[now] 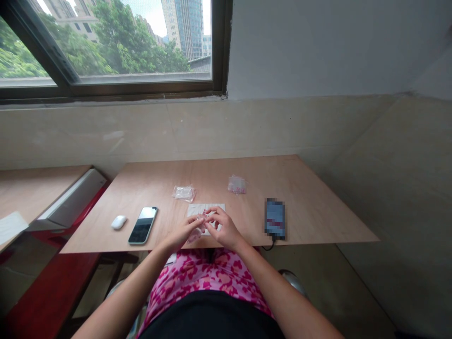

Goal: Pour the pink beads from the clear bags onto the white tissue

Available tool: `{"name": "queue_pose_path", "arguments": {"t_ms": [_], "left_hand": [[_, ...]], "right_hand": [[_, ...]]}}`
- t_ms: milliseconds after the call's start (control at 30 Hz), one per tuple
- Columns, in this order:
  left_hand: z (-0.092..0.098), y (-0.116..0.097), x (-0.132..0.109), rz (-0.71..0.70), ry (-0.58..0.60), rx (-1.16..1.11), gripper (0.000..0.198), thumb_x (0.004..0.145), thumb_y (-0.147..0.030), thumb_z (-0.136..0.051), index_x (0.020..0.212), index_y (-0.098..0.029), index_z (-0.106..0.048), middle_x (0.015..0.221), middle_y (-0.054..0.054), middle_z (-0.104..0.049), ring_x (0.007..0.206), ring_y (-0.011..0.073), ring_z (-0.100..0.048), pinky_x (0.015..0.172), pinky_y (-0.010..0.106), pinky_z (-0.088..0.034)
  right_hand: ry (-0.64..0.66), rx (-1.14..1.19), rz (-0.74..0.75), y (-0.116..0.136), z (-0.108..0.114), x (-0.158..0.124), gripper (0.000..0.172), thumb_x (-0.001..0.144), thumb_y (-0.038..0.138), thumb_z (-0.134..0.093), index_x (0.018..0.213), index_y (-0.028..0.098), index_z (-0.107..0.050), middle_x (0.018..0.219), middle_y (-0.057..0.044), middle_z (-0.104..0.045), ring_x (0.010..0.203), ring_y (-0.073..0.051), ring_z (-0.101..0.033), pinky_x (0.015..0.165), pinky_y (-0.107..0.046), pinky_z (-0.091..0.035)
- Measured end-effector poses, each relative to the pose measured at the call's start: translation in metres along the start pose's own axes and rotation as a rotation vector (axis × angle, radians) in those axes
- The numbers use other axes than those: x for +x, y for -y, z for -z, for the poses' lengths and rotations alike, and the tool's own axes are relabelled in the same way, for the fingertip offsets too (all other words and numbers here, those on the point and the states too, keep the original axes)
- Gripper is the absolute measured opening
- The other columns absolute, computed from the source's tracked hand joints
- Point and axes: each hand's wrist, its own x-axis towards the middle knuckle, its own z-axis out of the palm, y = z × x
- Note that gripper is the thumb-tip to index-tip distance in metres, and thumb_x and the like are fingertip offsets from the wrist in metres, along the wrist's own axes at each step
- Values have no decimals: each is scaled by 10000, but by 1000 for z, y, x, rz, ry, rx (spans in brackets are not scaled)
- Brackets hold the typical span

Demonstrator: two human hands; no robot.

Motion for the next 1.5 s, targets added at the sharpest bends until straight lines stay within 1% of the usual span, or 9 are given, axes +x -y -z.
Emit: {"name": "queue_pose_path", "arguments": {"t_ms": [133,367,467,600,700,867,1133,1333,1500], "left_hand": [[1,-1,1,10,-24,29,497,892,-632,-616,1016,-154,-675,842,34,-632,607,103,-509,510,211,-344],[24,-17,-1,-202,-115,417,438,913,-588,-603,1089,-197,-691,1017,75,-708,898,216,-638,741,295,-492],[46,-11,9,-235,-220,661,430,882,-546,-651,1147,-209,-680,1046,89,-719,887,242,-648,771,335,-499],[67,-1,29,-262,-160,1014,399,868,-459,-679,1177,-206,-679,1037,107,-710,862,260,-651,768,348,-483],[72,1,41,-312,-74,1182,362,828,-364,-738,1154,-212,-690,1044,121,-700,966,306,-649,845,376,-475],[69,-2,54,-351,-19,1294,315,775,-293,-806,1064,-225,-701,1090,144,-684,1089,358,-621,987,437,-417],[57,-13,57,-332,64,1643,345,823,-305,-782,1137,-205,-679,1151,162,-679,1100,352,-616,969,436,-427],[59,-20,55,-408,32,1661,365,833,-262,-764,1179,-191,-671,1215,163,-660,1115,340,-608,986,440,-419],[82,-20,54,-358,-167,1233,364,904,-390,-663,1202,-181,-684,1148,140,-699,1059,320,-637,944,425,-462]], "right_hand": [[-10,19,-32,-3,-2,1,155,926,305,-627,877,206,-736,1195,-99,-606,875,-169,-636,693,-279,-530],[-152,-27,-179,-29,8,8,191,883,345,-632,984,204,-710,1111,-89,-666,880,-184,-640,665,-259,-525],[-225,34,-313,-55,7,12,209,857,336,-620,973,193,-718,1031,-91,-714,926,-218,-666,769,-316,-556],[-338,137,-413,-79,-11,20,258,821,221,-563,1028,176,-711,1110,-120,-731,1054,-245,-684,997,-431,-525],[-376,120,-373,-83,-27,25,411,790,129,-514,1158,188,-687,1252,-123,-691,1180,-239,-645,1094,-449,-473],[-312,-128,-141,-84,-46,20,661,735,5,-408,1328,185,-637,1380,-116,-621,1331,-227,-541,1201,-446,-377],[-128,-448,-65,-90,-60,13,741,783,-42,-386,1506,104,-466,1520,-174,-494,1468,-255,-385,1253,-488,-269],[-109,-531,-72,-85,-63,12,701,807,-30,-385,1493,81,-476,1524,-177,-490,1480,-253,-366,1256,-469,-261],[-244,-425,-87,-92,-53,25,613,845,33,-406,1438,116,-538,1427,-152,-575,1365,-228,-501,1191,-390,-383]]}}
